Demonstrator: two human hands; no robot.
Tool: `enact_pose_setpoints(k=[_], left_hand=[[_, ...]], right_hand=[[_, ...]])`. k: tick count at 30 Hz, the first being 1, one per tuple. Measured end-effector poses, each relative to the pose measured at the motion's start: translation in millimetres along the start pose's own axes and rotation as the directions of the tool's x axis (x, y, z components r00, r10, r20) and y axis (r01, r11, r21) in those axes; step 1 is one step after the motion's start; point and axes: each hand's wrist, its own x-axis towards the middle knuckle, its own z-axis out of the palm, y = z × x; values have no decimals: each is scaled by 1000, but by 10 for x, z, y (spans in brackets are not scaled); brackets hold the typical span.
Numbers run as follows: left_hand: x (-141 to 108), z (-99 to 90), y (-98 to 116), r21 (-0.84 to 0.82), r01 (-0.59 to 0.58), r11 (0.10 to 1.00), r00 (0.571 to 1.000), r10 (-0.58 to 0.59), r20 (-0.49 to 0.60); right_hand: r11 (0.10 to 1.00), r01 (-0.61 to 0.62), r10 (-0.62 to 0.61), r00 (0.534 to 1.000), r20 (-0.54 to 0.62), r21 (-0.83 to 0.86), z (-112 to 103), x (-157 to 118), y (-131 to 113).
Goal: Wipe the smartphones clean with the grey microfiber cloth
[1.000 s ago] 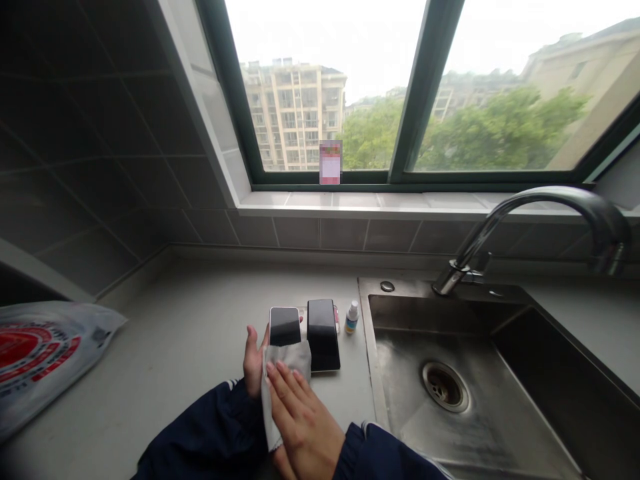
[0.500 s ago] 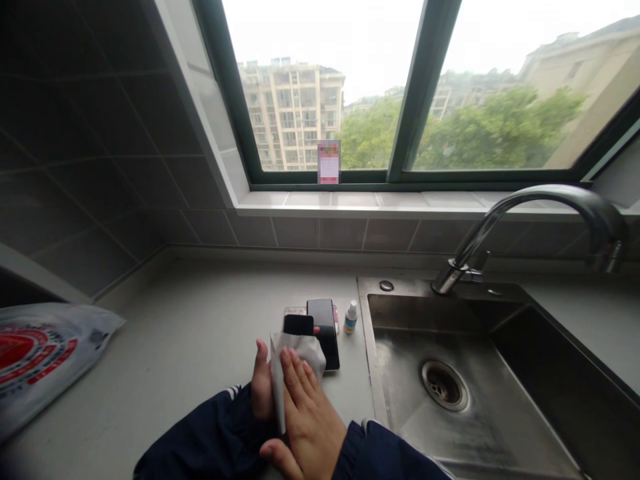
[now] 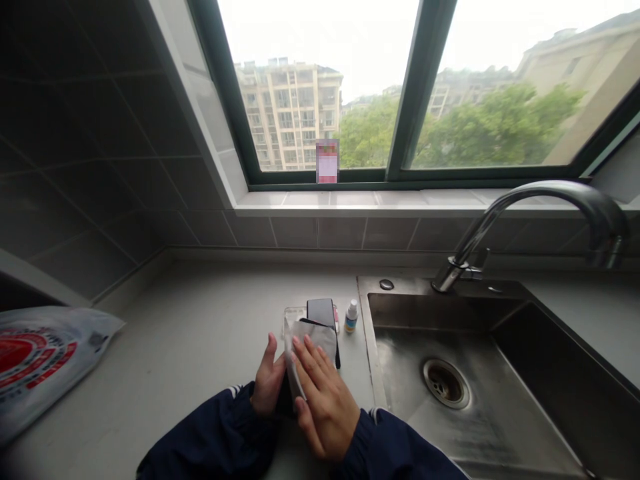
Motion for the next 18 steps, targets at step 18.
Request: enact_pose_setpoints(k=[18], left_hand=[[2, 151, 113, -81, 134, 988, 983, -143, -113]], right_hand=[[980, 201, -200, 977, 68, -1, -180, 64, -78]])
